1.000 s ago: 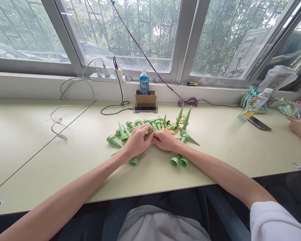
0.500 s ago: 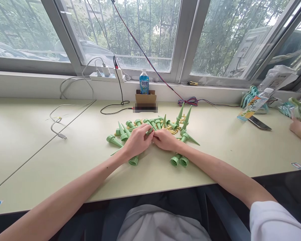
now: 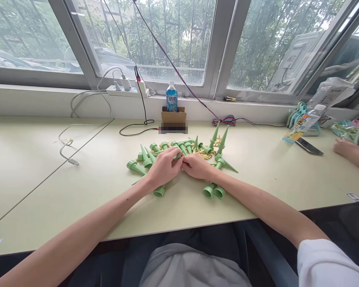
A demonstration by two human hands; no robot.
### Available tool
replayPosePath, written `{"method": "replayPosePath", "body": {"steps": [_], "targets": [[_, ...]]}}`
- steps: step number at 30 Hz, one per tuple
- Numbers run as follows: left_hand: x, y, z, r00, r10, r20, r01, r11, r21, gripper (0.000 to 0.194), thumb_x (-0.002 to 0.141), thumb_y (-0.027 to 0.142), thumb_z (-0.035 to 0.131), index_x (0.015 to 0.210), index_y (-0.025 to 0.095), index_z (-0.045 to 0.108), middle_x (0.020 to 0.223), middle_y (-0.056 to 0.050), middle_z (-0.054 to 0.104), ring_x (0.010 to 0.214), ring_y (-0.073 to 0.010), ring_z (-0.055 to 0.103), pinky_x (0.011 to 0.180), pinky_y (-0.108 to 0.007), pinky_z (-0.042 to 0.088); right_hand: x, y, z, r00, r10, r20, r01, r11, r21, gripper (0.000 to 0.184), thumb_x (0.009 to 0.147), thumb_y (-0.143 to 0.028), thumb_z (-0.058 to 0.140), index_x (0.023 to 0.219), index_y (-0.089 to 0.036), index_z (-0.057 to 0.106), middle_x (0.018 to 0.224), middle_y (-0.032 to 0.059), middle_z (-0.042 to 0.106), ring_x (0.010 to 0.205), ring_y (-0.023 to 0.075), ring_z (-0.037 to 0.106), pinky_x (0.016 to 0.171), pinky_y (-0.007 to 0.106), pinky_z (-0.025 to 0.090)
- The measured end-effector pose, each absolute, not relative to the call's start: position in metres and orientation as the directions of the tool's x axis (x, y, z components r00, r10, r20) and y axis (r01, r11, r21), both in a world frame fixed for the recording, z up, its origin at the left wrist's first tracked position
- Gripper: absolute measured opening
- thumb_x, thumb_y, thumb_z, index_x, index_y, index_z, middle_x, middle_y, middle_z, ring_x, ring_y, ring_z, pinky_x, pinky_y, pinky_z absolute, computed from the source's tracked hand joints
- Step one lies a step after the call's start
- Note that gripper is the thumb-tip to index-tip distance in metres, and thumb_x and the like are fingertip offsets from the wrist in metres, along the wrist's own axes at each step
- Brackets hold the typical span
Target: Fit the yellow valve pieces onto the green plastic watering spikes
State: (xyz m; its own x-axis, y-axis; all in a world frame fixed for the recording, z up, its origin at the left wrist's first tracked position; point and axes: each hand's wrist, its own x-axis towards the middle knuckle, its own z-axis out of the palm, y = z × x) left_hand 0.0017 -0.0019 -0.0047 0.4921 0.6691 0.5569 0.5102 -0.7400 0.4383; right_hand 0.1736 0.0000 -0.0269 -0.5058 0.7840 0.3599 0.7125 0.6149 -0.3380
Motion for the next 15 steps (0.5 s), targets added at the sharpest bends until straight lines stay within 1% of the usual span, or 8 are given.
{"method": "replayPosePath", "body": {"steps": [7,15], "targets": [[0.0021,-0.0018,-0.005,0.492,0.664,0.563,0.51,-0.744,0.432,0.024,0.092,0.019,0.049,0.07,0.019,0.039,0.074,-0.001,0.051,0.064,-0.0122,0.044,0.06,-0.026,0.035,0.1732,0.0,-0.0264,-0.506,0.79,0.345,0.725,0.607,-0.325,0.032,0.093,-0.022,0.045,0.063,-0.016,0.055,0.061,0.0003,0.055,0.052,0.0091,0.034,0.058,0.022,0.03],[0.0008,-0.0012,-0.0059,0.494,0.658,0.568,0.511,-0.749,0.423,0.024,0.092,0.019,0.05,0.07,0.019,0.041,0.074,0.0,0.051,0.063,-0.0119,0.044,0.059,-0.026,0.036,0.1732,0.0011,-0.0281,-0.508,0.784,0.357,0.722,0.613,-0.32,0.033,0.093,-0.022,0.045,0.061,-0.016,0.049,0.058,-0.0007,0.051,0.052,0.0089,0.031,0.057,0.022,0.028]]}}
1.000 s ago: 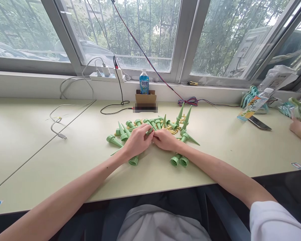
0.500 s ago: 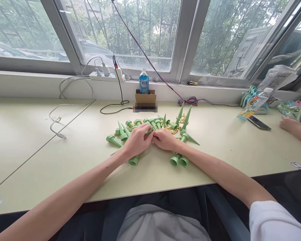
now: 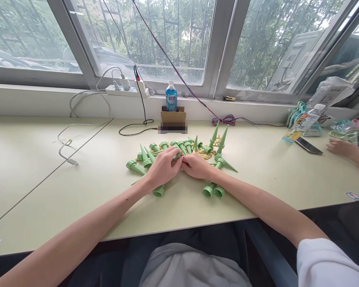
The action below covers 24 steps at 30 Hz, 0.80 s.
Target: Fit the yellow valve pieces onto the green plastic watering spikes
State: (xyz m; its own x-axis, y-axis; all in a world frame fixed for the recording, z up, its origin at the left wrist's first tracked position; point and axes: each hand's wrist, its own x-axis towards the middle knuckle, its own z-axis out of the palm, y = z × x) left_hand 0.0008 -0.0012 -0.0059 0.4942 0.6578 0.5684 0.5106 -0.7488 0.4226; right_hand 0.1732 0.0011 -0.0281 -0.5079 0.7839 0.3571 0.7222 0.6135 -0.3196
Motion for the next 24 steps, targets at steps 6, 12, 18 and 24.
{"method": "replayPosePath", "body": {"steps": [6,12,18,24], "targets": [[0.0006,-0.0017,-0.0053,0.5,0.66,0.56,0.514,-0.747,0.421,0.022,0.092,0.019,0.049,0.071,0.019,0.042,0.075,-0.001,0.052,0.063,-0.012,0.045,0.059,-0.026,0.036,0.1734,0.0012,-0.0284,-0.51,0.782,0.358,0.722,0.615,-0.316,0.033,0.093,-0.022,0.044,0.062,-0.016,0.052,0.059,-0.0003,0.053,0.052,0.0093,0.033,0.057,0.023,0.028],[0.0011,-0.002,-0.0034,0.526,0.673,0.52,0.533,-0.738,0.415,0.019,0.093,0.019,0.047,0.074,0.019,0.044,0.077,-0.002,0.052,0.067,-0.0135,0.046,0.061,-0.027,0.037,0.1736,0.001,-0.0283,-0.508,0.793,0.337,0.741,0.602,-0.298,0.033,0.093,-0.023,0.045,0.062,-0.016,0.054,0.059,0.0002,0.054,0.053,0.0097,0.035,0.059,0.023,0.03],[0.0006,-0.0019,-0.0038,0.529,0.675,0.514,0.534,-0.736,0.417,0.017,0.093,0.02,0.046,0.076,0.019,0.044,0.078,-0.001,0.051,0.068,-0.0135,0.046,0.062,-0.027,0.037,0.1736,0.0003,-0.0279,-0.506,0.793,0.34,0.745,0.6,-0.291,0.033,0.093,-0.023,0.045,0.063,-0.016,0.055,0.06,0.0005,0.055,0.053,0.0097,0.035,0.058,0.023,0.029],[0.0007,-0.0016,-0.0044,0.528,0.671,0.521,0.531,-0.739,0.414,0.018,0.093,0.02,0.046,0.075,0.019,0.044,0.078,-0.002,0.051,0.068,-0.0135,0.046,0.062,-0.027,0.037,0.1729,0.0003,-0.0275,-0.506,0.797,0.329,0.752,0.595,-0.284,0.034,0.094,-0.024,0.044,0.064,-0.015,0.058,0.062,0.0014,0.057,0.054,0.01,0.038,0.059,0.024,0.03]]}}
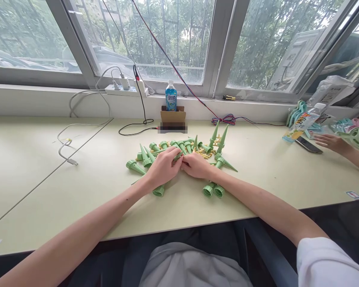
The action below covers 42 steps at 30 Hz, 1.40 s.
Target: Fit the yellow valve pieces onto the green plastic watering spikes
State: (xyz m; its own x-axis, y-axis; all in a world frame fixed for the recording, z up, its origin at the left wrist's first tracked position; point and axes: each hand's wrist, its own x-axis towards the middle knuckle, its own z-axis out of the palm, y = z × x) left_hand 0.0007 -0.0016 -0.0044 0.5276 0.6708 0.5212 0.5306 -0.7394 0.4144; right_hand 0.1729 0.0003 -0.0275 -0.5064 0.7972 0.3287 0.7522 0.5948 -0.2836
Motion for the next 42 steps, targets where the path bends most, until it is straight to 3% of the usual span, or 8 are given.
{"method": "replayPosePath", "body": {"steps": [16,35,42], "targets": [[0.0003,-0.0005,-0.0052,0.535,0.659,0.528,0.53,-0.749,0.398,0.015,0.092,0.018,0.047,0.077,0.019,0.049,0.079,-0.002,0.053,0.069,-0.0141,0.048,0.062,-0.027,0.038,0.1729,0.0005,-0.0281,-0.506,0.795,0.334,0.749,0.597,-0.288,0.035,0.094,-0.025,0.044,0.063,-0.016,0.056,0.061,0.0013,0.057,0.053,0.01,0.037,0.058,0.023,0.029],[0.0012,-0.0005,-0.0058,0.509,0.62,0.597,0.5,-0.777,0.381,0.027,0.094,0.018,0.047,0.068,0.019,0.04,0.07,-0.001,0.049,0.063,-0.013,0.044,0.059,-0.026,0.036,0.1741,0.0002,-0.0276,-0.524,0.783,0.335,0.724,0.616,-0.31,0.036,0.098,-0.026,0.044,0.069,-0.014,0.062,0.065,0.0017,0.06,0.053,0.0091,0.039,0.059,0.023,0.03],[-0.0004,0.0012,-0.0081,0.528,0.567,0.632,0.467,-0.816,0.341,0.014,0.093,0.018,0.047,0.08,0.019,0.054,0.074,-0.001,0.051,0.062,-0.0115,0.044,0.06,-0.025,0.039,0.1746,0.002,-0.0299,-0.523,0.791,0.317,0.758,0.602,-0.25,0.038,0.102,-0.031,0.04,0.078,-0.014,0.065,0.068,0.0034,0.063,0.053,0.0107,0.043,0.059,0.024,0.03]]}}
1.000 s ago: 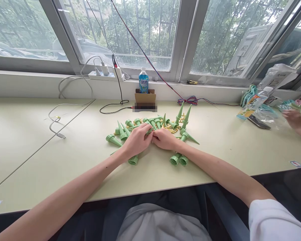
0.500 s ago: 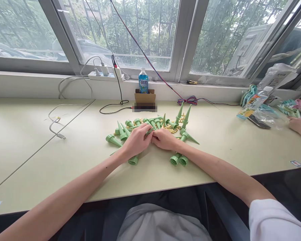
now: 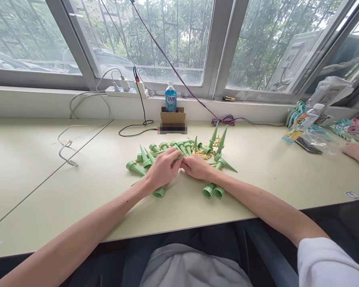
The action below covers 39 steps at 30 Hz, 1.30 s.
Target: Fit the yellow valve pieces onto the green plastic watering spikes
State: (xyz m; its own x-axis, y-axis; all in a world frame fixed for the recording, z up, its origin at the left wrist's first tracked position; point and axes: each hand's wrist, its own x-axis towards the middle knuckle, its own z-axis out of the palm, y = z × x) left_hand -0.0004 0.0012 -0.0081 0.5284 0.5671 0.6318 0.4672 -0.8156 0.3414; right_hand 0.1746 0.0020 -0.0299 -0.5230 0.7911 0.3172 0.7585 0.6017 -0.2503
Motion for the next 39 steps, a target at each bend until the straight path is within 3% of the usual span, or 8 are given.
{"method": "replayPosePath", "body": {"steps": [11,20,26,39], "targets": [[-0.0035,0.0013,-0.0078,0.568,0.486,0.664,0.41,-0.867,0.284,0.016,0.094,0.017,0.045,0.086,0.019,0.06,0.077,-0.002,0.054,0.065,-0.0114,0.047,0.061,-0.024,0.043,0.1736,-0.0001,-0.0276,-0.539,0.798,0.269,0.779,0.594,-0.201,0.031,0.098,-0.02,0.041,0.086,-0.014,0.069,0.079,0.0068,0.071,0.064,0.0156,0.059,0.064,0.025,0.035],[-0.0049,0.0021,-0.0086,0.569,0.459,0.683,0.39,-0.881,0.267,0.016,0.094,0.016,0.045,0.091,0.019,0.061,0.081,-0.003,0.057,0.065,-0.0114,0.047,0.062,-0.024,0.042,0.1742,0.0011,-0.0304,-0.521,0.778,0.352,0.748,0.614,-0.251,0.037,0.101,-0.027,0.038,0.075,-0.015,0.063,0.068,0.0043,0.064,0.055,0.0123,0.047,0.058,0.024,0.029],[-0.0039,0.0004,-0.0056,0.493,0.498,0.713,0.433,-0.852,0.295,0.013,0.092,0.016,0.049,0.093,0.02,0.062,0.085,-0.002,0.059,0.058,-0.0094,0.042,0.06,-0.024,0.041,0.1721,-0.0003,-0.0295,-0.479,0.784,0.395,0.706,0.612,-0.357,0.03,0.101,-0.03,0.04,0.083,-0.015,0.059,0.068,0.002,0.061,0.056,0.0107,0.045,0.057,0.022,0.03],[-0.0033,0.0017,-0.0077,0.482,0.471,0.739,0.399,-0.869,0.293,0.01,0.091,0.015,0.052,0.089,0.019,0.061,0.082,0.0,0.059,0.054,-0.0069,0.041,0.055,-0.021,0.04,0.1736,-0.0012,-0.032,-0.516,0.773,0.369,0.739,0.62,-0.264,0.031,0.102,-0.028,0.034,0.089,-0.016,0.059,0.071,0.0035,0.064,0.055,0.0133,0.048,0.057,0.025,0.028]]}}
